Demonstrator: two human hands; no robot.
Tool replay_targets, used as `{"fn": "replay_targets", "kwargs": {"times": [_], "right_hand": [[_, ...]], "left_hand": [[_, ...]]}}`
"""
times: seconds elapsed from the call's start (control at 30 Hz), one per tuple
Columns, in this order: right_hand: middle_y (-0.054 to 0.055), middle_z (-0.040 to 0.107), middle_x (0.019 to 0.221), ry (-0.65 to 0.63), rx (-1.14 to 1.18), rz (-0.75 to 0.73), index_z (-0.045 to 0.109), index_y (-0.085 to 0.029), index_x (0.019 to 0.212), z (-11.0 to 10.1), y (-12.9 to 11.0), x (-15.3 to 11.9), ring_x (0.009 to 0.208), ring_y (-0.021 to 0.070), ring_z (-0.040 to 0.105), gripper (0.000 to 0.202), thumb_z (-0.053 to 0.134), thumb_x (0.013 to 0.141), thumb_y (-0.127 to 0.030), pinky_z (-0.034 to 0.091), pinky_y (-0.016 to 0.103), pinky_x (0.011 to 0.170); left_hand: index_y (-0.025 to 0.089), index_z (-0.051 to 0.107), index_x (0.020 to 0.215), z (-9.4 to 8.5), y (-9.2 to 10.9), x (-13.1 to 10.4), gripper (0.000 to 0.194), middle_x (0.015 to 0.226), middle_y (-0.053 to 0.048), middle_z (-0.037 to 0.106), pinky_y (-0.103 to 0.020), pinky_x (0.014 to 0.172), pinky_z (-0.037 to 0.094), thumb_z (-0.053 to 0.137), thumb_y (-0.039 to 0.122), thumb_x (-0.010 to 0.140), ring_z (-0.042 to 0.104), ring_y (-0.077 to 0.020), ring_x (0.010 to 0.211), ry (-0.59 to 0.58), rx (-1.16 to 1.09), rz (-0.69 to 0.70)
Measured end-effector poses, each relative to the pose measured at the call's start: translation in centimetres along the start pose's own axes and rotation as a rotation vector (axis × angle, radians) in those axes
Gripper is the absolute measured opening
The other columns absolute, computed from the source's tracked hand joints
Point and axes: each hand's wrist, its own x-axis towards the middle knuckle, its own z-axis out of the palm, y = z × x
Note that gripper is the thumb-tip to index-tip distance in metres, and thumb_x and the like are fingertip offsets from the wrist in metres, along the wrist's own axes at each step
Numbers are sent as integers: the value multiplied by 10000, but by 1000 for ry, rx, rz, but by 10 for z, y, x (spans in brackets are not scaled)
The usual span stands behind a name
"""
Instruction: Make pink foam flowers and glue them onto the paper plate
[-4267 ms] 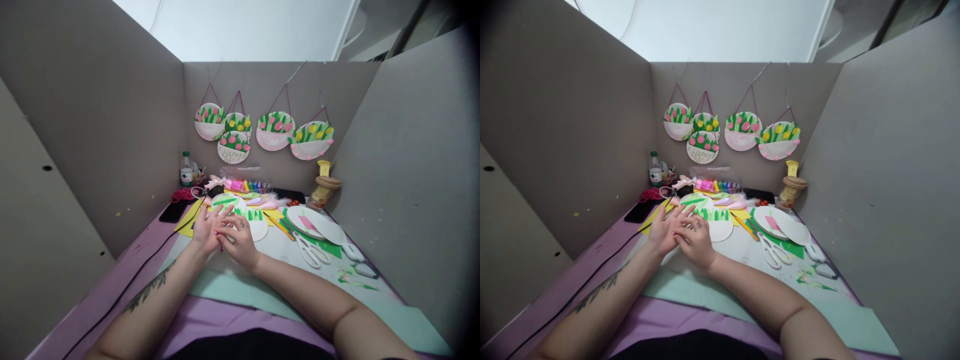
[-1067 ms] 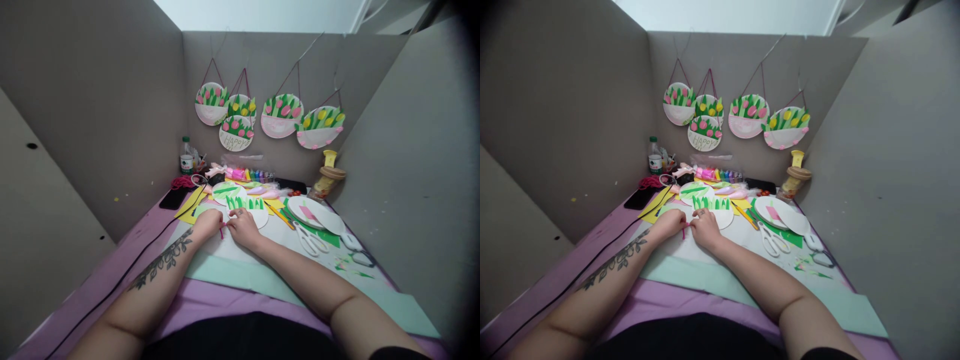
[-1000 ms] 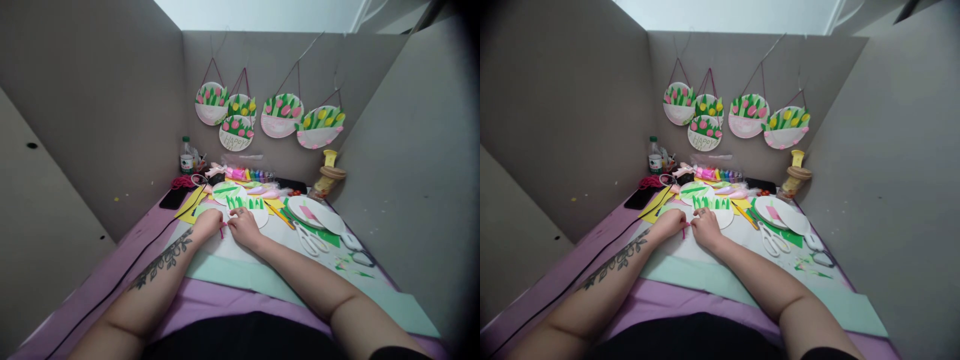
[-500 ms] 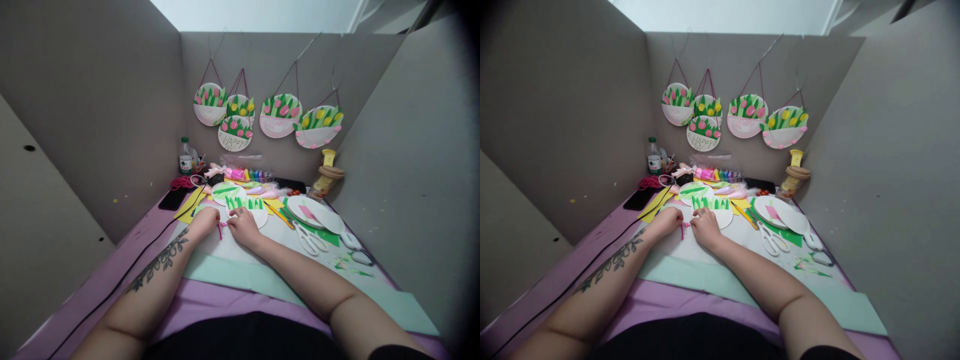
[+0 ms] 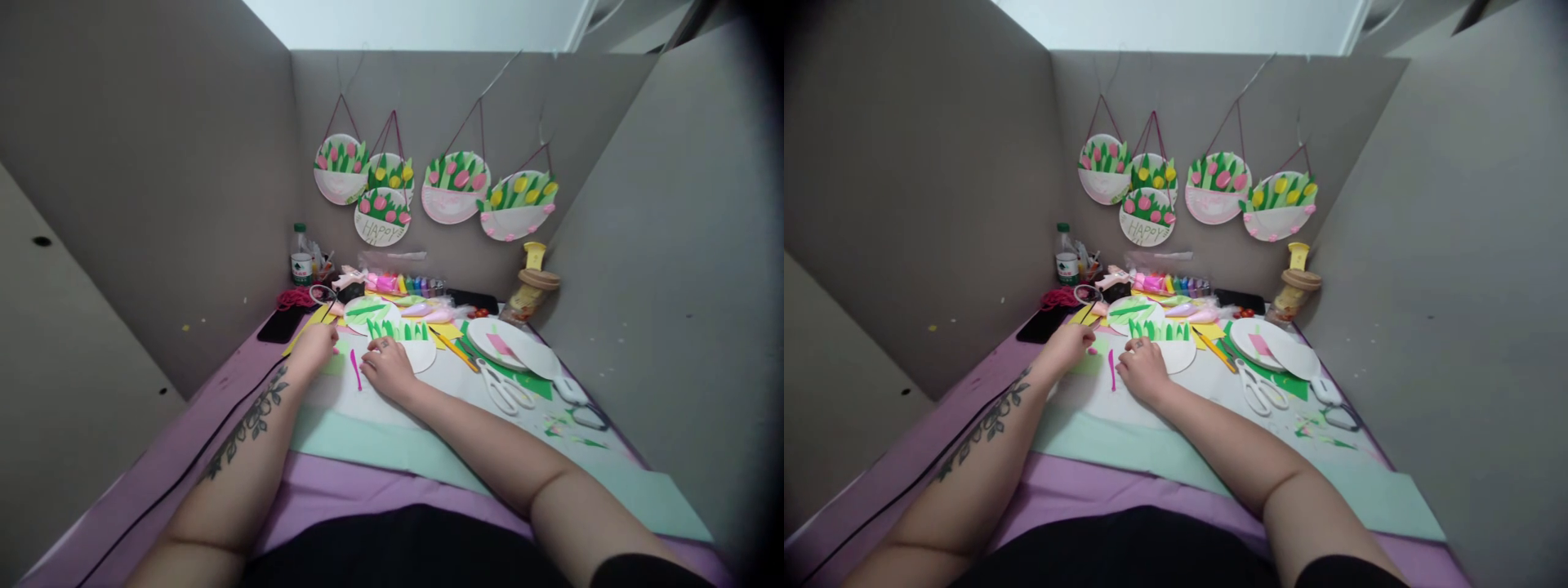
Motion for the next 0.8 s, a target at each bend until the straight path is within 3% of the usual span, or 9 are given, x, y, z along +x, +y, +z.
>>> {"fn": "replay_targets", "kwargs": {"times": [0.13, 0.23, 0.33, 0.43, 0.6, 0.8], "right_hand": [[61, 647, 1071, -28, -4, -6, 757, -245, 887, -1, -2, 0, 1052, 251, 503, 165, 595, 869, -272, 392, 388, 860], [62, 647, 1068, -38, -12, -19, 758, -242, 870, -1, -2, 1, 1046, 251, 508, 177, 583, 876, -265, 394, 387, 855], [63, 642, 1086, -51, -6, -31, 759, -243, 873, -1, -2, 2, 1068, 258, 504, 175, 584, 877, -259, 392, 395, 861], [63, 642, 1093, -48, 41, -5, 755, -250, 922, -2, 1, 2, 1079, 261, 499, 180, 581, 877, -250, 393, 402, 874], [72, 654, 1032, 49, 189, 107, 711, -206, 1082, -3, 13, 0, 1010, 228, 523, 335, 516, 840, -80, 416, 368, 884], [82, 652, 958, 243, 307, 114, 726, -181, 1004, -13, 29, 4, 963, 227, 556, 290, 514, 827, -91, 444, 370, 879]], "left_hand": [[178, 726, 824, 3, -10, 5, 151, 807, -66, 713, -232, 722, 415, 612, 234, 743, 627, -191, 833, -14, 56, -40], [182, 726, 939, 13, -12, 11, 238, 904, -92, 717, -254, 777, 427, 658, 275, 731, 629, -222, 928, -17, 74, -38], [174, 720, 984, 19, -12, 15, 269, 998, -123, 706, -278, 832, 426, 655, 283, 746, 614, -248, 1013, -18, 86, -18], [168, 726, 926, 21, -11, 15, 211, 967, -123, 707, -288, 825, 428, 623, 269, 771, 629, -250, 972, -32, 98, 4], [161, 704, 848, 18, -9, 11, 160, 916, -115, 695, -292, 799, 430, 611, 266, 772, 632, -255, 931, -24, 103, 22], [159, 651, 866, 4, -3, 1, 141, 864, -101, 690, -303, 749, 441, 547, 198, 779, 630, -241, 861, 132, -86, 5]]}}
